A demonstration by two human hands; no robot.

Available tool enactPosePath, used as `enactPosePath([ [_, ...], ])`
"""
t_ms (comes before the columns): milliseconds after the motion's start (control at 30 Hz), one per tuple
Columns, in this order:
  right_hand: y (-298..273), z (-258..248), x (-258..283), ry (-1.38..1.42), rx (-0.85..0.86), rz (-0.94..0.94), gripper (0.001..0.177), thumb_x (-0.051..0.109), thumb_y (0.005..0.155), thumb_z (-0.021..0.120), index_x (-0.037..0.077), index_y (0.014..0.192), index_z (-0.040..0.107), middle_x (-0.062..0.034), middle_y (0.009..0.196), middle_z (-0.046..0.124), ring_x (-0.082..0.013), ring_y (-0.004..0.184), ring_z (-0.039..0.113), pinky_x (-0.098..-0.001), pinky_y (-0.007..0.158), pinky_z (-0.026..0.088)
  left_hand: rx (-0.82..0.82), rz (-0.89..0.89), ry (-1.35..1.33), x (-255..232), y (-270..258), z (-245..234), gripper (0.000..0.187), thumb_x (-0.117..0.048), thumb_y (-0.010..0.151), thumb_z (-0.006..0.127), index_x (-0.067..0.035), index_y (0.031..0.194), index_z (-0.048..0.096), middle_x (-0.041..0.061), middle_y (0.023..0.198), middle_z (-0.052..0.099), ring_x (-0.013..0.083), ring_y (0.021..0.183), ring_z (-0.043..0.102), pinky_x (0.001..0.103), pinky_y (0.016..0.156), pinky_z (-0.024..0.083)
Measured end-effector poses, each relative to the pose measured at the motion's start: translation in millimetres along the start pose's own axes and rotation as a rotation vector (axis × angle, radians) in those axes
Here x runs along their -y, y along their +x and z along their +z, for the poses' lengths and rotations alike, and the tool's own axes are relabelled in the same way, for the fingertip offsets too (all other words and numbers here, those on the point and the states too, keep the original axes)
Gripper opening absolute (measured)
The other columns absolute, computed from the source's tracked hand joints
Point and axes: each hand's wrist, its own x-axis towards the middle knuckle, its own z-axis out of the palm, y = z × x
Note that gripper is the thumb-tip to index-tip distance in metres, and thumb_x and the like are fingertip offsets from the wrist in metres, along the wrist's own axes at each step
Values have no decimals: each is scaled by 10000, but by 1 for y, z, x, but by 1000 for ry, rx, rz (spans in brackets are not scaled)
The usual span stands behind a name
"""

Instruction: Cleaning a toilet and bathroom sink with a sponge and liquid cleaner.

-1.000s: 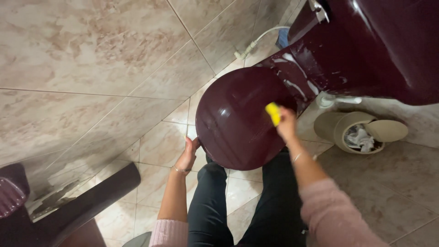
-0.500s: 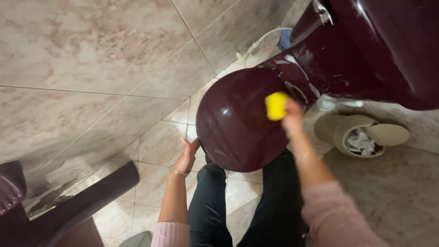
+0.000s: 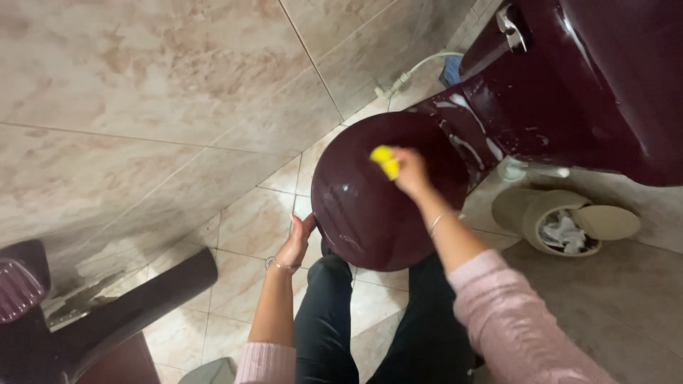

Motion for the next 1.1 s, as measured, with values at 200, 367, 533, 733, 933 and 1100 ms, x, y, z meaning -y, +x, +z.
enactPosePath([
  [200, -123, 59, 96, 640, 380, 220, 262, -39, 999, 470, 17, 1198, 630, -105, 1173, 578, -205, 1073, 557, -271, 935, 457, -60, -187, -85, -34, -18, 23, 1169, -874, 772, 73, -72, 1596, 284, 109, 1665, 308, 255, 1559, 200, 504, 1191, 76],
  [367, -189, 9, 164, -311, 659, -546, 358, -19, 872, 652, 166, 1139, 803, -68, 1137, 688, -237, 1049, 675, -341, 901, 554, 5, -121, -284, -12, -14, 21, 1236, -918, 777, 87, -16, 1603, 270, 161, 1687, 274, 303, 1571, 179, 500, 1223, 111],
  [533, -222, -61, 187, -230, 894, -279, 307, 2, 843, 672, 130, 1092, 797, -77, 1161, 702, -245, 1101, 665, -372, 968, 530, 10, -84, -186, 8, 3, 12, 1160, -888, 849, 154, -10, 1602, 259, 151, 1678, 280, 281, 1568, 209, 412, 1252, 130],
  [733, -217, -183, 231, 587, 308, 203, 329, -21, 920, 590, -14, 1239, 671, -142, 1252, 688, -274, 1097, 693, -444, 941, 580, 2, 205, 423, -138, 29, 124, 714, -551, 947, 641, 1, 1382, 516, 175, 1407, 586, 298, 1312, 546, 415, 1114, 425],
  [933, -189, -230, 343, 1181, -169, -112, 314, 10, 1033, 614, 34, 1345, 590, -112, 1189, 677, -237, 1020, 664, -360, 787, 548, -343, 145, 799, -246, 80, 275, 796, -680, 802, 717, -82, 1302, 555, 186, 1377, 539, 422, 1315, 471, 638, 982, 420],
  [1100, -170, -232, 399, 1234, -382, -111, 382, 38, 962, 627, 143, 1326, 576, -46, 1226, 687, -208, 1041, 677, -340, 776, 557, -351, 54, 826, -293, 120, 338, 810, -708, 802, 680, -138, 1360, 544, 162, 1501, 444, 402, 1388, 399, 683, 1027, 363],
])
